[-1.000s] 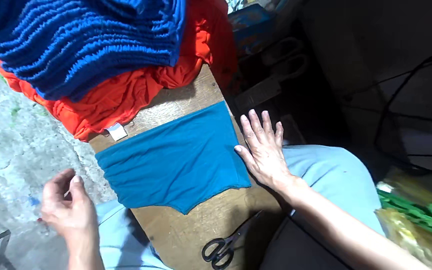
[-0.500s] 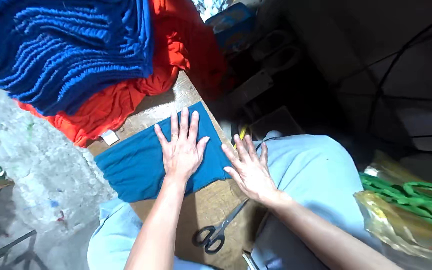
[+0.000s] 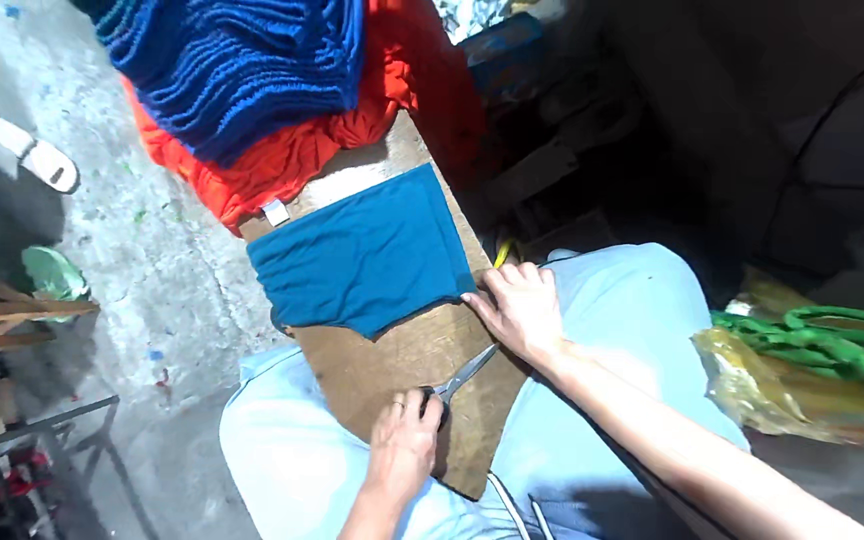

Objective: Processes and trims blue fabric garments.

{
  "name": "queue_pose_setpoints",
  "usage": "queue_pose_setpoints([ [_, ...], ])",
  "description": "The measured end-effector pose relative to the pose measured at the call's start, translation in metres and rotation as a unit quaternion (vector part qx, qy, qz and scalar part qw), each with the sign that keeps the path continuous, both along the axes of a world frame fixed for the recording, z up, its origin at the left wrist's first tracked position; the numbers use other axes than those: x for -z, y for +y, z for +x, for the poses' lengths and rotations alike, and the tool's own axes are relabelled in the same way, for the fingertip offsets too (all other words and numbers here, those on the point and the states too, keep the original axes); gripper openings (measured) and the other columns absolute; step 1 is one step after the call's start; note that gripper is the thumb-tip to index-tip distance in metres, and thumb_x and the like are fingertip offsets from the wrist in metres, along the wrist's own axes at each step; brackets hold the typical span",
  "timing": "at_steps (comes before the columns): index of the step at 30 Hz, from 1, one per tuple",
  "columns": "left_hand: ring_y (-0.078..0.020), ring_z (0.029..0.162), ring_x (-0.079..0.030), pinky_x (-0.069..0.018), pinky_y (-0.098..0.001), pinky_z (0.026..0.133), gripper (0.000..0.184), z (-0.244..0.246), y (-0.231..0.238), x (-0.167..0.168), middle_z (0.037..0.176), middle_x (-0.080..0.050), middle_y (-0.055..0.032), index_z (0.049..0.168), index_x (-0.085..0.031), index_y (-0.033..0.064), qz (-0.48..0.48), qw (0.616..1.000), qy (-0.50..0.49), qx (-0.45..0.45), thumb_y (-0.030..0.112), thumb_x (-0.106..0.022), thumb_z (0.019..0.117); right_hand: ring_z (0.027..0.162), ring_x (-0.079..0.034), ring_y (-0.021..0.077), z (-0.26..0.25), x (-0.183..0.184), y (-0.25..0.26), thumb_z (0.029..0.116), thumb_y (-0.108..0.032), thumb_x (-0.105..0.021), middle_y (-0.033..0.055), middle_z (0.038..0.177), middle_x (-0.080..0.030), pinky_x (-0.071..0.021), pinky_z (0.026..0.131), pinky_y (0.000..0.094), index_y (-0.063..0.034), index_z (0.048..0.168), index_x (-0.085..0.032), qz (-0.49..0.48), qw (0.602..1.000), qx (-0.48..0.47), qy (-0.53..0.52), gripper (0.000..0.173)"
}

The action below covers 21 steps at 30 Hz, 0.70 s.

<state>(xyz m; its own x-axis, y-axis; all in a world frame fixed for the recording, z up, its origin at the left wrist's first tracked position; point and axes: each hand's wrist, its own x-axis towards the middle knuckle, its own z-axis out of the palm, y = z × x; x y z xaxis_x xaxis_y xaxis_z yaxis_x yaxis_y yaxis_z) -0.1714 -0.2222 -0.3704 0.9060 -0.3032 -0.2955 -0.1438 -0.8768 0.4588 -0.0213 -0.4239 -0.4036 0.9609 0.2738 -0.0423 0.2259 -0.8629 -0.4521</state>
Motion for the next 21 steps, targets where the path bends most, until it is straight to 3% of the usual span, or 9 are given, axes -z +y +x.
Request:
queue_pose_setpoints([
  [4, -0.0400, 0.105, -0.069, -0.0581, -0.0502, 0.083, 0.029, -0.003, -0.006, -0.002, 0.117, -0.069, -0.0208, 0.126, -0.069, 0.0073, 0.047, 0.998, 0.032, -0.003, 0.012, -0.062, 0.0981, 0.097, -0.064, 0.0495, 0.006, -0.003, 0.008, 0.0981, -0.015, -0.066, 0.0266, 0.097, -0.067, -0.0494, 0.081, 0.0608, 0.0045, 0.100, -0.069, 0.015, 0.999, -0.040, 0.022, 0.020],
  [7, -0.0401, 0.103, -0.070, -0.0584, -0.0490, 0.083, 0.035, -0.010, -0.002, -0.003, 0.116, -0.069, -0.0219, 0.131, -0.066, 0.0044, 0.067, 0.998, 0.011, -0.020, 0.010, -0.063, 0.0967, 0.101, -0.064, 0.0488, 0.012, -0.012, 0.011, 0.1001, -0.012, -0.063, 0.0263, 0.099, -0.067, -0.0502, 0.083, 0.0620, 0.0040, 0.102, -0.069, 0.026, 0.996, -0.051, 0.071, 0.017],
  [9, -0.0423, 0.109, -0.067, -0.0563, -0.0505, 0.089, 0.038, -0.006, 0.002, -0.011, 0.122, -0.066, -0.0253, 0.136, -0.062, 0.0028, 0.069, 0.994, 0.082, -0.039, 0.008, -0.059, 0.0990, 0.102, -0.065, 0.0462, 0.019, -0.018, 0.011, 0.1021, -0.012, -0.059, 0.0261, 0.102, -0.068, -0.0496, 0.085, 0.0634, 0.0050, 0.105, -0.067, 0.065, 0.989, -0.031, 0.130, 0.019],
  [11, -0.0432, 0.117, -0.063, -0.0528, -0.0520, 0.096, 0.040, 0.003, 0.007, -0.020, 0.127, -0.063, -0.0267, 0.141, -0.057, 0.0027, 0.053, 0.985, 0.156, -0.048, 0.007, -0.054, 0.1011, 0.095, -0.067, 0.0402, 0.025, -0.023, 0.010, 0.1022, -0.011, -0.059, 0.0252, 0.101, -0.068, -0.0506, 0.084, 0.0604, 0.0062, 0.110, -0.064, 0.128, 0.971, 0.015, 0.200, 0.020],
  [13, -0.0398, 0.123, -0.060, -0.0492, -0.0515, 0.102, 0.040, 0.012, 0.015, -0.029, 0.127, -0.064, -0.0234, 0.141, -0.058, 0.0050, 0.023, 0.977, 0.207, -0.051, 0.011, -0.055, 0.1020, 0.082, -0.065, 0.0293, 0.030, -0.024, 0.008, 0.1008, -0.008, -0.060, 0.0189, 0.095, -0.065, -0.0534, 0.075, 0.0503, 0.0038, 0.115, -0.061, 0.185, 0.944, 0.065, 0.267, 0.019],
  [16, -0.0344, 0.113, -0.065, -0.0503, -0.0523, 0.099, 0.040, 0.010, 0.031, -0.039, 0.118, -0.069, -0.0181, 0.139, -0.061, 0.0076, -0.090, 0.970, 0.215, -0.074, 0.015, -0.060, 0.0992, 0.076, -0.065, 0.0197, 0.032, -0.025, 0.008, 0.0988, -0.006, -0.064, 0.0136, 0.094, -0.068, -0.0542, 0.069, 0.0398, -0.0003, 0.127, -0.054, 0.244, 0.907, 0.115, 0.323, 0.031],
  [19, -0.0232, 0.089, -0.068, -0.0556, -0.0422, 0.082, 0.046, 0.000, 0.039, -0.037, 0.105, -0.071, -0.0135, 0.139, -0.061, 0.0083, -0.222, 0.946, 0.176, -0.156, 0.016, -0.066, 0.0941, 0.077, -0.065, 0.0202, 0.031, -0.020, 0.009, 0.0973, -0.005, -0.066, 0.0147, 0.096, -0.068, -0.0553, 0.071, 0.0408, -0.0020, 0.136, -0.051, 0.262, 0.901, 0.119, 0.326, 0.042],
  [21, -0.0185, 0.092, -0.069, -0.0580, -0.0358, 0.082, 0.054, 0.001, 0.038, -0.036, 0.108, -0.070, -0.0127, 0.141, -0.057, 0.0049, -0.279, 0.917, 0.195, -0.208, 0.016, -0.072, 0.0902, 0.077, -0.068, 0.0217, 0.029, -0.016, 0.009, 0.0970, -0.003, -0.065, 0.0158, 0.097, -0.068, -0.0580, 0.073, 0.0414, -0.0018, 0.137, -0.052, 0.273, 0.898, 0.120, 0.324, 0.042],
])
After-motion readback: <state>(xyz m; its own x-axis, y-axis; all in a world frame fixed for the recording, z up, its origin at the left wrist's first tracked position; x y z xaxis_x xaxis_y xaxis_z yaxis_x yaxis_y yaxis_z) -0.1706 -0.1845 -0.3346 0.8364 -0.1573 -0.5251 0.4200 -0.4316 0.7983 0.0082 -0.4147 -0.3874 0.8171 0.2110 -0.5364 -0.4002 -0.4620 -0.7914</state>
